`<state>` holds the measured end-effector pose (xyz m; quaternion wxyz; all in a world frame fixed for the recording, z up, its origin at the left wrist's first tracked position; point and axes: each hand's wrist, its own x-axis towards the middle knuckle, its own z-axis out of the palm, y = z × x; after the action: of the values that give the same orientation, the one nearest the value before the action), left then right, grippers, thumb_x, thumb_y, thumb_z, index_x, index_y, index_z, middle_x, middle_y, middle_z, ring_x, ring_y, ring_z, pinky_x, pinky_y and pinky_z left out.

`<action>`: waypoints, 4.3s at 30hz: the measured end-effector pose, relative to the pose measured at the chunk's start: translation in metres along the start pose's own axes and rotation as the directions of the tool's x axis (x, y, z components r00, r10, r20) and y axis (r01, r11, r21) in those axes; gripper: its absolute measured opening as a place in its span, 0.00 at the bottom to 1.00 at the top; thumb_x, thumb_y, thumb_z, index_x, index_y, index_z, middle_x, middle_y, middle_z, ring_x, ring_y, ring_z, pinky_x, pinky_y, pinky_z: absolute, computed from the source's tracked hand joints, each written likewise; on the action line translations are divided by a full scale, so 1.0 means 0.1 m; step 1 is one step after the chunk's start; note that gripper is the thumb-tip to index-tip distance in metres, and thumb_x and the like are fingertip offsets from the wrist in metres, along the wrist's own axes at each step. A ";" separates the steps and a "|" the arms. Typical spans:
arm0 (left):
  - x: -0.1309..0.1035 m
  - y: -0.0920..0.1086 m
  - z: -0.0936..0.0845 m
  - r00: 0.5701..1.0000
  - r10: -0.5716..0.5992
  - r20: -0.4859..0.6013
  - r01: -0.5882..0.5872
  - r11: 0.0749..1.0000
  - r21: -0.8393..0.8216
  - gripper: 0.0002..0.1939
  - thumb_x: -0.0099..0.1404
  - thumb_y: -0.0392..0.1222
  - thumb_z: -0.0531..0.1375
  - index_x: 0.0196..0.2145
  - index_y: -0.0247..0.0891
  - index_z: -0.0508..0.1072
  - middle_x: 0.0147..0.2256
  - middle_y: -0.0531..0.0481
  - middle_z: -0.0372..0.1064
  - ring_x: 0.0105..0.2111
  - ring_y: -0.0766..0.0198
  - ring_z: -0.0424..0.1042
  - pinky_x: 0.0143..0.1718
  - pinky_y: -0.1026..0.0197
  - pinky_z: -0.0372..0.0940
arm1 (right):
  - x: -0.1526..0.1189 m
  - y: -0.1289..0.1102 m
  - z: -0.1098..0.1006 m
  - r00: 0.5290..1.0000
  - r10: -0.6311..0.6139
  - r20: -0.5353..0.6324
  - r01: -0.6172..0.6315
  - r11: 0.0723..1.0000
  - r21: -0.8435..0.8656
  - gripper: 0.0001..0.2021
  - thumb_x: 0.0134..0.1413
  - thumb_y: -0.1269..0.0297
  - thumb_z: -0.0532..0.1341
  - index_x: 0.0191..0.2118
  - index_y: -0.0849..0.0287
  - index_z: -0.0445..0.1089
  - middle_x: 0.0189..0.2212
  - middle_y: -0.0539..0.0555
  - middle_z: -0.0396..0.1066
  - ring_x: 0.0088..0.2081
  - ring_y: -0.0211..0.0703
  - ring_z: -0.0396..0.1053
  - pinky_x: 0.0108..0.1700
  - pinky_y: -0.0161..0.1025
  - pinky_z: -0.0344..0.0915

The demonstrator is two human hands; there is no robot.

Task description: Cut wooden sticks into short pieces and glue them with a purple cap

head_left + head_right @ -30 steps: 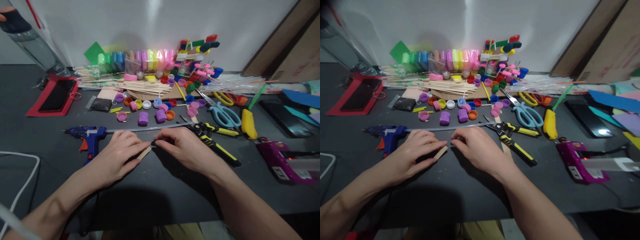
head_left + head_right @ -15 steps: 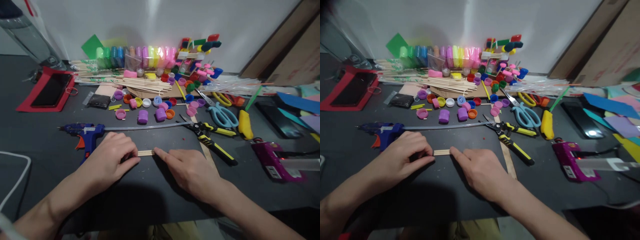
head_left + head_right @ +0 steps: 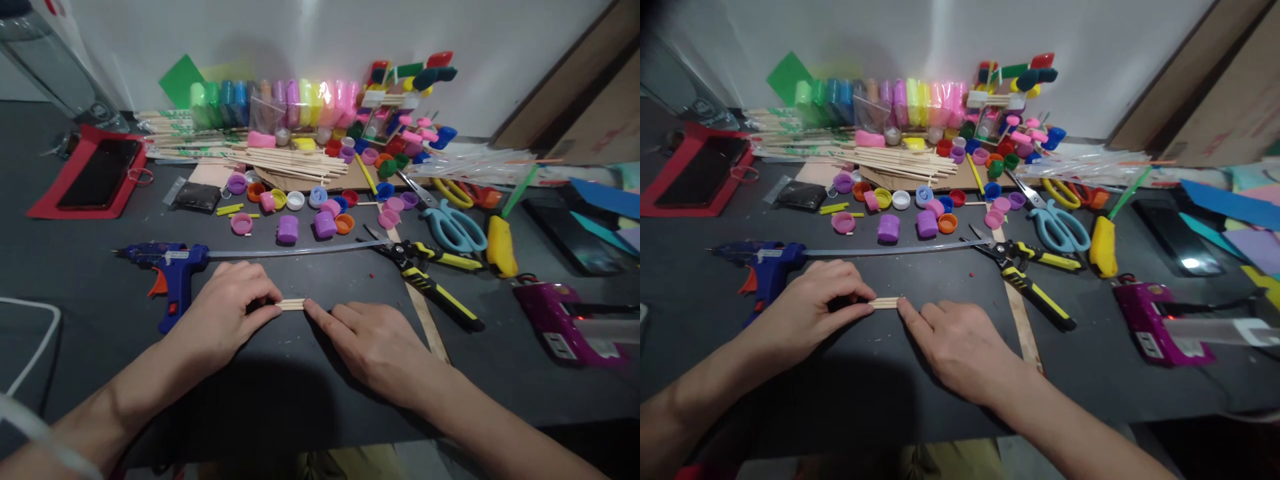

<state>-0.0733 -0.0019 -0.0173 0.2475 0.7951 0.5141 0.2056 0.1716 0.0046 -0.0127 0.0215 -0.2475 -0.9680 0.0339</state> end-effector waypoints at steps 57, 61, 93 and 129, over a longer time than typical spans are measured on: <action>-0.01 0.07 -0.01 0.996 -0.038 0.079 0.035 0.999 0.039 0.09 0.68 0.38 0.58 0.30 0.39 0.74 0.28 0.53 0.69 0.33 0.62 0.64 0.36 0.57 0.54 | 0.30 0.03 0.07 0.971 0.174 -0.162 -0.129 0.958 0.257 0.10 0.65 0.68 0.58 0.32 0.61 0.72 0.25 0.51 0.72 0.26 0.39 0.66 0.29 0.36 0.54; -0.02 0.07 -0.04 0.994 -0.067 0.084 0.062 0.996 0.058 0.06 0.67 0.40 0.60 0.32 0.40 0.74 0.29 0.53 0.68 0.33 0.61 0.65 0.37 0.56 0.54 | 0.25 0.07 0.05 0.949 0.243 -0.198 -0.155 0.913 0.379 0.09 0.66 0.66 0.57 0.41 0.62 0.73 0.30 0.53 0.75 0.30 0.39 0.70 0.33 0.34 0.59; -0.03 0.27 -0.12 0.946 -0.303 0.112 0.317 0.811 -0.492 0.05 0.63 0.42 0.61 0.33 0.40 0.76 0.31 0.53 0.71 0.32 0.65 0.68 0.34 0.64 0.60 | 0.28 -0.02 -0.13 0.912 0.302 -0.279 -0.094 0.814 0.574 0.04 0.62 0.70 0.58 0.36 0.59 0.70 0.26 0.49 0.68 0.26 0.35 0.62 0.29 0.34 0.55; -0.02 0.36 0.00 0.875 -0.467 0.128 0.288 0.289 -0.913 0.12 0.56 0.31 0.68 0.39 0.40 0.76 0.30 0.54 0.80 0.30 0.68 0.80 0.34 0.74 0.74 | 0.36 0.00 -0.23 0.844 0.465 0.267 -0.256 -0.087 0.963 0.07 0.54 0.64 0.63 0.28 0.61 0.71 0.22 0.46 0.64 0.24 0.32 0.56 0.26 0.31 0.53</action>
<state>-0.0481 -0.0161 0.0042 0.6396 0.3611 0.5061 0.4522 0.1410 0.0234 0.0111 0.2490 -0.4138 -0.5585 0.6744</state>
